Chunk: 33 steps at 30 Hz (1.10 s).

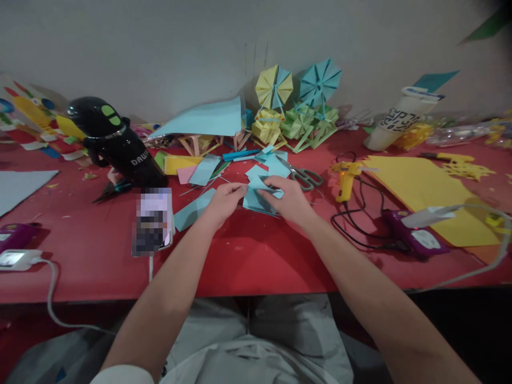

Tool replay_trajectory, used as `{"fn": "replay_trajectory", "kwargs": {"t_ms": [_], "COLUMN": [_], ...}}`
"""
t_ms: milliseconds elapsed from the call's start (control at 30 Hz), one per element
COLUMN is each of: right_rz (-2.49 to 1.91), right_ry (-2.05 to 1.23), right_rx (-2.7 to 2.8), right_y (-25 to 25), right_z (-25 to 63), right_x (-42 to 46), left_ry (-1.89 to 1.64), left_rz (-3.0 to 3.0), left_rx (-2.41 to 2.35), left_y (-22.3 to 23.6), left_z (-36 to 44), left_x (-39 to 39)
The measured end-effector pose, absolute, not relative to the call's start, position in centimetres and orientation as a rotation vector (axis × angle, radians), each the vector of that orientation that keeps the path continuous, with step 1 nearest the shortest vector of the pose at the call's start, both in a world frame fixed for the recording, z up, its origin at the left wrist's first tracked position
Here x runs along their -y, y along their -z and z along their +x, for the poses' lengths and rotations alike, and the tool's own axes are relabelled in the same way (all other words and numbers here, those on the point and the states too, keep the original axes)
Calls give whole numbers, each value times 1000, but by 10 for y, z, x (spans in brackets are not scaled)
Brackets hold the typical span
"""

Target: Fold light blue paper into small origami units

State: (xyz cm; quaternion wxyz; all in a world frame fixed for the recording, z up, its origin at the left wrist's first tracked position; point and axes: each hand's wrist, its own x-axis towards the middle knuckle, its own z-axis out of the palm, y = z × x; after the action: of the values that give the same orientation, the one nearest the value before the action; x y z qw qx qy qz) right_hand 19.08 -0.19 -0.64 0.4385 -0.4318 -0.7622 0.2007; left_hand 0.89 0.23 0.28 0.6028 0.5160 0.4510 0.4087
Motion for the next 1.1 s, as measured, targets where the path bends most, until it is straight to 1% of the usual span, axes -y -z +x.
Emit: {"fn": "replay_trajectory", "kwargs": {"t_ms": [133, 467, 667, 967, 1100], "right_rz": [-1029, -940, -923, -1145, -1223], "right_ry": [-455, -349, -165, 5, -64], "right_rx": [1913, 1952, 1989, 1828, 1835], "right_y": [5, 6, 6, 4, 0], "right_z": [190, 189, 188, 192, 192], "right_x": [3, 3, 2, 1, 5], "left_ry": [-947, -986, -1097, -1309, -1335], "left_rz": [1054, 1028, 965, 1109, 1226], "left_rx": [-1000, -961, -946, -1081, -1160], "left_y": [-5, -3, 0, 0, 4], "left_z": [10, 9, 8, 9, 8], "left_x": [0, -1, -4, -8, -10]}}
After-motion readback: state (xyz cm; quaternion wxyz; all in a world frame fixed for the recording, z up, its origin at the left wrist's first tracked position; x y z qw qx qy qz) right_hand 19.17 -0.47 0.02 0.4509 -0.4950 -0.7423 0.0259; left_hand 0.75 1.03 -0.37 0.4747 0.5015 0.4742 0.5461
